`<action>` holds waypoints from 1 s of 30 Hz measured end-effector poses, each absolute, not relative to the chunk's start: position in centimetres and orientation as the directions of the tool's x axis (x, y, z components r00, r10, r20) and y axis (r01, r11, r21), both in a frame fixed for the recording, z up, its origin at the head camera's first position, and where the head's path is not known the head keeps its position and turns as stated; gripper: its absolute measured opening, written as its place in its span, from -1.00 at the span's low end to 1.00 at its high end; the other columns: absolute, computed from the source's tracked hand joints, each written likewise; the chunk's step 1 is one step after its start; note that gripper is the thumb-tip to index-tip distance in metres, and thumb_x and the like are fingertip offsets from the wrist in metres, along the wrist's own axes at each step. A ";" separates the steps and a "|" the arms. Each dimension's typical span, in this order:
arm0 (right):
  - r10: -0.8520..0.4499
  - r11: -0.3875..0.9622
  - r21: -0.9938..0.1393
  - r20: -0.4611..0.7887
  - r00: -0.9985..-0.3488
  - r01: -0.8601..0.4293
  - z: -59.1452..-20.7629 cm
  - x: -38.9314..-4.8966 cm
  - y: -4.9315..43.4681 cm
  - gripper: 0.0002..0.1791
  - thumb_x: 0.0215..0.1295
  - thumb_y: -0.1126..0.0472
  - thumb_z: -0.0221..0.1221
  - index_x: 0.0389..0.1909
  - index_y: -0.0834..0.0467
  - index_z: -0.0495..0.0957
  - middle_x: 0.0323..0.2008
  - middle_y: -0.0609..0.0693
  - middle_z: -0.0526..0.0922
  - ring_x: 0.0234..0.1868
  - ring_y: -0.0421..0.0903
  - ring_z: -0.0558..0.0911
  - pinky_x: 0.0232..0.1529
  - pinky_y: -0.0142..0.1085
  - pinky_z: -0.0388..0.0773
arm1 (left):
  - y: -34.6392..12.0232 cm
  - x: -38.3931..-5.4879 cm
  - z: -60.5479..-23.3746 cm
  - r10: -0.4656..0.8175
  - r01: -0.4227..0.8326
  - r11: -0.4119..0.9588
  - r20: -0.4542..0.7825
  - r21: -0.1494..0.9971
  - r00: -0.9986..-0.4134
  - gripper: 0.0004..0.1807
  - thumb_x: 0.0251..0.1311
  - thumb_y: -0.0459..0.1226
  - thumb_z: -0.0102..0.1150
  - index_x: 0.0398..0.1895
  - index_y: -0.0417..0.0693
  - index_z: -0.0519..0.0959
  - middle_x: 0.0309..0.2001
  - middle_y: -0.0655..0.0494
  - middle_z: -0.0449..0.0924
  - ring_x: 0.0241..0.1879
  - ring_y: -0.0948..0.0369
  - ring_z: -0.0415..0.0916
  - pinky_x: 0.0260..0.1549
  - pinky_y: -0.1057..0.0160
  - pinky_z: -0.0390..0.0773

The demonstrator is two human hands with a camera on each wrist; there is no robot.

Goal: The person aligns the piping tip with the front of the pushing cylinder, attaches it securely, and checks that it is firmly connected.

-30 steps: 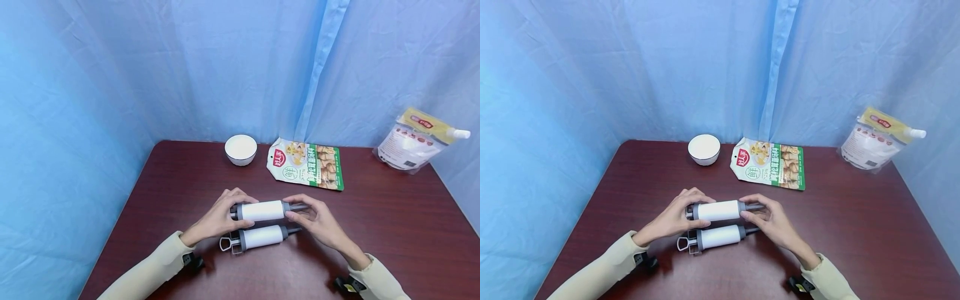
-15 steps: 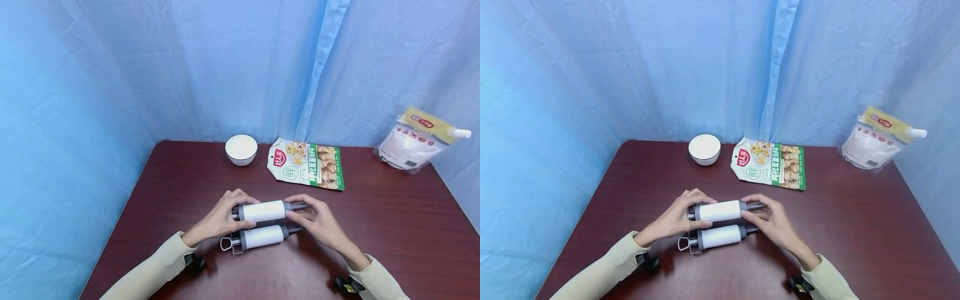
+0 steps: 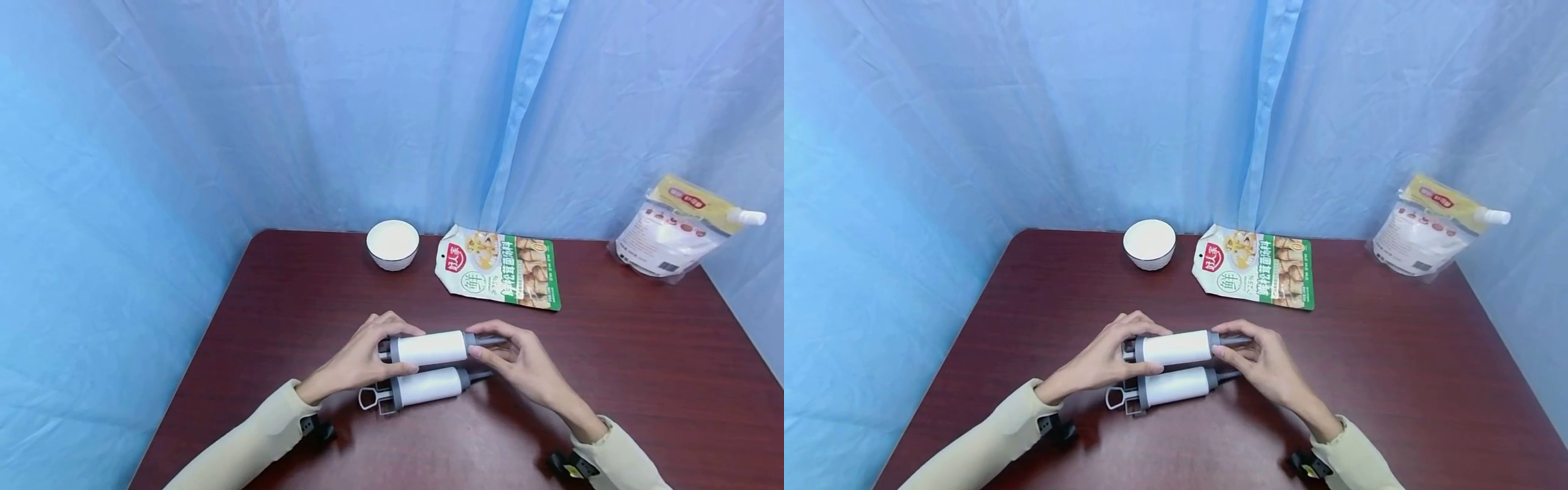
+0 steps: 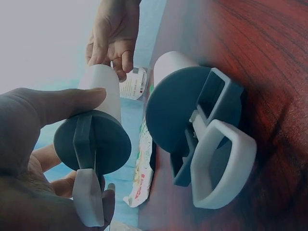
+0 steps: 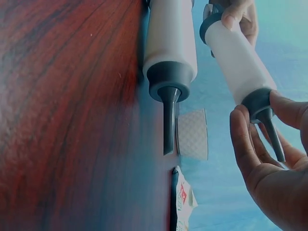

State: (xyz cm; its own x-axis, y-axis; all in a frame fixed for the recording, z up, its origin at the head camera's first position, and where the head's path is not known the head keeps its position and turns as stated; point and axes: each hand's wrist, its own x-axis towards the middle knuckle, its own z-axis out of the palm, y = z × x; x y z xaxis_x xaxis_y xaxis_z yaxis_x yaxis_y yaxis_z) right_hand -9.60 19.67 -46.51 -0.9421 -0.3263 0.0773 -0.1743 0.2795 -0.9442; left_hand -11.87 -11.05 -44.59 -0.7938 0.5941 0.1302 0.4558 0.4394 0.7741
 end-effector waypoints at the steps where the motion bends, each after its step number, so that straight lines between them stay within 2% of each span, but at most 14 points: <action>1: -0.332 0.270 -0.946 0.082 -0.940 -0.178 -46.5 -9.6 19.7 -0.67 0.40 0.22 0.33 0.16 0.08 0.63 0.09 0.06 0.71 0.01 -0.23 0.72 0.03 -0.33 0.71 | -11.1 -11.9 -44.6 0.595 0.454 0.439 0.127 0.775 -0.793 -0.47 0.10 -0.12 0.58 0.19 0.22 0.68 0.02 0.28 0.65 0.04 0.29 0.46 0.09 0.17 0.31; 9: -0.365 0.222 -0.956 0.102 -0.925 -0.193 -46.6 -9.7 19.7 -0.64 0.39 0.28 0.33 0.17 0.08 0.61 0.07 0.09 0.70 0.03 -0.21 0.71 0.07 -0.32 0.70 | -11.3 -12.2 -44.7 0.591 0.419 0.452 0.087 0.787 -0.802 -0.48 0.09 -0.10 0.58 0.17 0.28 0.68 0.01 0.34 0.65 0.03 0.30 0.45 0.10 0.15 0.34; 17: -0.320 0.239 -0.951 0.111 -0.941 -0.194 -46.9 -10.2 19.3 -0.66 0.41 0.27 0.31 0.17 0.14 0.62 0.08 0.13 0.71 0.00 -0.19 0.73 0.04 -0.37 0.70 | -11.1 -12.2 -44.3 0.570 0.440 0.469 0.119 0.766 -0.813 -0.50 0.10 -0.14 0.57 0.15 0.24 0.67 -0.04 0.30 0.64 0.02 0.26 0.43 0.15 0.13 0.31; 23: -0.301 0.231 -0.962 0.068 -0.951 -0.142 -47.3 -10.9 19.0 -0.65 0.44 0.27 0.29 0.18 0.26 0.61 0.08 0.26 0.70 -0.11 -0.19 0.77 -0.02 -0.36 0.71 | -10.6 -12.1 -44.4 0.541 0.485 0.538 0.159 0.689 -0.826 -0.47 0.11 -0.17 0.57 0.20 0.17 0.67 -0.04 0.23 0.60 -0.06 0.25 0.29 0.00 0.20 0.32; 27: -0.309 0.211 -0.974 0.016 -0.951 -0.085 -47.3 -11.3 18.7 -0.61 0.47 0.27 0.25 0.22 0.34 0.57 0.10 0.36 0.66 -0.12 -0.13 0.80 -0.04 -0.29 0.73 | -10.5 -12.2 -44.4 0.537 0.511 0.574 0.177 0.640 -0.825 -0.47 0.11 -0.19 0.57 0.20 0.10 0.67 -0.05 0.17 0.61 -0.08 0.23 0.30 -0.01 0.19 0.32; 30: -0.308 0.213 -0.976 -0.019 -0.951 -0.049 -47.4 -11.6 18.6 -0.59 0.49 0.25 0.24 0.25 0.35 0.55 0.12 0.35 0.65 -0.11 -0.06 0.81 -0.04 -0.27 0.73 | -10.5 -12.3 -44.4 0.535 0.517 0.596 0.177 0.614 -0.826 -0.48 0.12 -0.20 0.57 0.19 0.08 0.68 -0.05 0.16 0.61 -0.08 0.21 0.32 0.00 0.18 0.33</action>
State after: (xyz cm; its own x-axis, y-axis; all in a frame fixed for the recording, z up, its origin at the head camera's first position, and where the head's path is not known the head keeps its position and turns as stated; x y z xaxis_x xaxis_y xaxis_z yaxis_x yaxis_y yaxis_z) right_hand -11.62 18.55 -47.41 -0.9511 -0.3083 -0.0194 -0.0490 0.2126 -0.9759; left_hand -12.27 -10.49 -44.39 -0.8263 0.5346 0.1773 0.5173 0.5959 0.6142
